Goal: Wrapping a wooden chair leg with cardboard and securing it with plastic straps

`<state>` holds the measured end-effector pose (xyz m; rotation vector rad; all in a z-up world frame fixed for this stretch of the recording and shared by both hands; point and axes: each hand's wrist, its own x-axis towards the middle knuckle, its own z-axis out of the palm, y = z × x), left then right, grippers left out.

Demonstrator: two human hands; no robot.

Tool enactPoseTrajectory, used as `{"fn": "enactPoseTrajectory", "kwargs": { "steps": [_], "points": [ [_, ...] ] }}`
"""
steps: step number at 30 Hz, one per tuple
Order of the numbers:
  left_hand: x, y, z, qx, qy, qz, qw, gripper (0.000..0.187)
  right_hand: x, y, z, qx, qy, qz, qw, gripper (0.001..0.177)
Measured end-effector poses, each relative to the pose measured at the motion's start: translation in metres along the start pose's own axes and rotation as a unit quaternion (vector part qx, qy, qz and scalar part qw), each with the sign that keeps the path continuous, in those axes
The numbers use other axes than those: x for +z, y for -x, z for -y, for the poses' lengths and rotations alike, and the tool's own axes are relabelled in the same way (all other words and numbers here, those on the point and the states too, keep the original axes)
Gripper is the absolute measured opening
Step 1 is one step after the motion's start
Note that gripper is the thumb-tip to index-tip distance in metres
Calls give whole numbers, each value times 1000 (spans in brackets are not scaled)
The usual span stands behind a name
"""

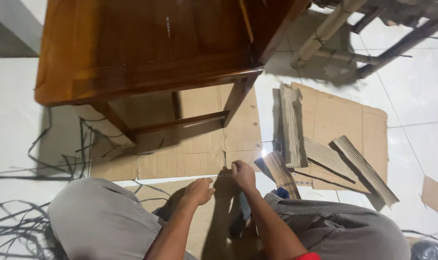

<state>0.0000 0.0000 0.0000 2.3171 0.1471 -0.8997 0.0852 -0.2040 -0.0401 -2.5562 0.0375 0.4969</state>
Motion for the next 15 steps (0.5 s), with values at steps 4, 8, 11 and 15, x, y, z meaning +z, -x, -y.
{"fn": "enactPoseTrajectory", "kwargs": {
  "steps": [4,8,11,15],
  "points": [
    [7,-17,-3,20,-3,-2,1000,46,-33,3,-6,43,-39,-101,993,34],
    [1,-11,-18,33,11,3,999,44,-28,-16,-63,129,-34,-278,951,33],
    [-4,-5,-25,43,22,7,999,44,-28,-25,-112,195,-17,-393,898,37],
    [-5,-11,-28,49,-6,26,998,44,-51,-31,-158,388,-105,-223,888,68]
  ]
}}
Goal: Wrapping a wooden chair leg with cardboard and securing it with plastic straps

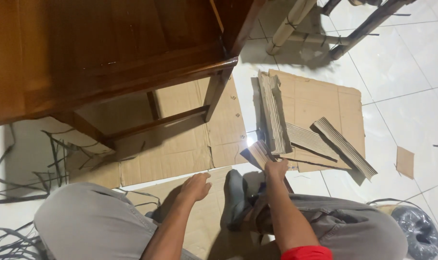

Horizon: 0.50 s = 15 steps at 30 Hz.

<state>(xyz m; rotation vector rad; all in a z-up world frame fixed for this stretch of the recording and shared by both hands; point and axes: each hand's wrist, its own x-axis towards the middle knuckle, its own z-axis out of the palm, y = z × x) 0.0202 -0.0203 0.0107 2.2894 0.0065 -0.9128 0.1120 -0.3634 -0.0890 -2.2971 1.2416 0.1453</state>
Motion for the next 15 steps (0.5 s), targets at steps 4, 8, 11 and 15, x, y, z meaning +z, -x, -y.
{"fn": "enactPoseTrajectory", "kwargs": {
  "steps": [4,8,11,15],
  "points": [
    [4,-5,4,8,-3,3,1000,44,17,-20,-24,-25,49,47,997,43],
    [12,-12,9,12,14,-14,1000,45,-21,26,-3,-21,48,32,998,76],
    [12,-12,11,17,5,-16,1000,45,1,-4,-24,-8,50,47,998,85],
    [18,-18,18,7,10,-34,999,45,-9,18,-17,-47,119,71,989,62]
  ]
}}
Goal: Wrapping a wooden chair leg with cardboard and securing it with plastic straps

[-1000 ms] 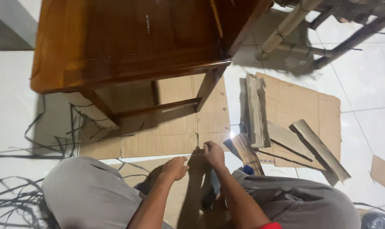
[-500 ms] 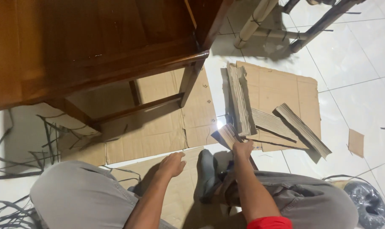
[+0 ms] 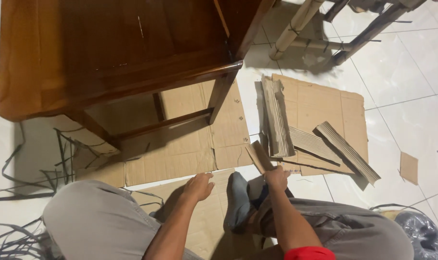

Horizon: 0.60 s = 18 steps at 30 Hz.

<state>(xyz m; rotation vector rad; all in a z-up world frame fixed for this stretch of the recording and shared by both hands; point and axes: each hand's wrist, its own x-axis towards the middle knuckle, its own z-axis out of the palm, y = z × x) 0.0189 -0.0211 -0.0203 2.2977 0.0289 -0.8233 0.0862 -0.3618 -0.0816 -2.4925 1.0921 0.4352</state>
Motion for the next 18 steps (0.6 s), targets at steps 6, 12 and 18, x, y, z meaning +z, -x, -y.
{"fn": "enactPoseTrajectory", "kwargs": {
  "steps": [6,12,18],
  "points": [
    [-2,0,-5,33,60,-36,997,42,-21,67,47,-159,100,-52,981,27],
    [-4,-7,-30,46,312,-99,944,57,38,93,90,-550,25,-203,810,47],
    [-30,18,-50,-3,481,-227,847,48,-5,195,131,-637,-51,-197,743,17]
  ]
}}
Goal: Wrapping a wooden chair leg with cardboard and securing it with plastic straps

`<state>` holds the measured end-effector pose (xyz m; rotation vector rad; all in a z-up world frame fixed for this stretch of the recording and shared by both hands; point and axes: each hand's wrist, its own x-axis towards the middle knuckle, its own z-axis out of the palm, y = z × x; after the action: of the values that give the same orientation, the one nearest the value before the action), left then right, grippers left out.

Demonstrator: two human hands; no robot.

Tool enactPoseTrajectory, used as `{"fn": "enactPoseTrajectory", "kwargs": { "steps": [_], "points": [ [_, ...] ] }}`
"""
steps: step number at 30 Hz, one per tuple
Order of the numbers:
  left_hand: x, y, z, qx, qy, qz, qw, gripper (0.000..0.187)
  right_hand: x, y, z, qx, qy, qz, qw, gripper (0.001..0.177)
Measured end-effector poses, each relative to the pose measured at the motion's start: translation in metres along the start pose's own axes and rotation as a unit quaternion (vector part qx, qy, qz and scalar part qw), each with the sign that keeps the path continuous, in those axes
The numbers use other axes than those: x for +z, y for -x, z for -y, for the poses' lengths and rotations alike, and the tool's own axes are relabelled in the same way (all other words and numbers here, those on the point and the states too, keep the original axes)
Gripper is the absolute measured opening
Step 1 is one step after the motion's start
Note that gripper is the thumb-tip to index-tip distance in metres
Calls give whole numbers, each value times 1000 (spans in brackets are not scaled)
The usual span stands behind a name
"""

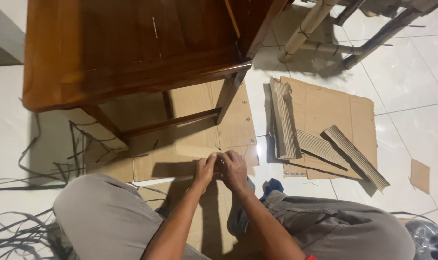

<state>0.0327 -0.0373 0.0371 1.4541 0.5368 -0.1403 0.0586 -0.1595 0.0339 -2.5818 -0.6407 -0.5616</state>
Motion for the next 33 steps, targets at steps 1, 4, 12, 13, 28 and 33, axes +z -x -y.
{"fn": "enactPoseTrajectory", "kwargs": {
  "steps": [1,4,12,13,28,33],
  "points": [
    [-4,-7,11,0,0,-3,1000,48,5,2,-1,-1,-2,0,1000,17],
    [-12,-29,39,-49,29,-54,997,53,12,2,0,8,-65,51,997,36],
    [-45,-36,24,-75,246,-141,956,79,-7,-17,9,74,-144,127,979,73],
    [-48,-41,32,-75,246,-144,956,79,-5,-19,7,72,-146,128,978,73],
    [-63,-54,25,-38,254,-195,946,51,29,-57,-19,70,-105,270,955,96],
    [-77,-69,27,-6,287,-276,917,37,43,-91,-8,-50,-34,267,962,87]
  ]
}}
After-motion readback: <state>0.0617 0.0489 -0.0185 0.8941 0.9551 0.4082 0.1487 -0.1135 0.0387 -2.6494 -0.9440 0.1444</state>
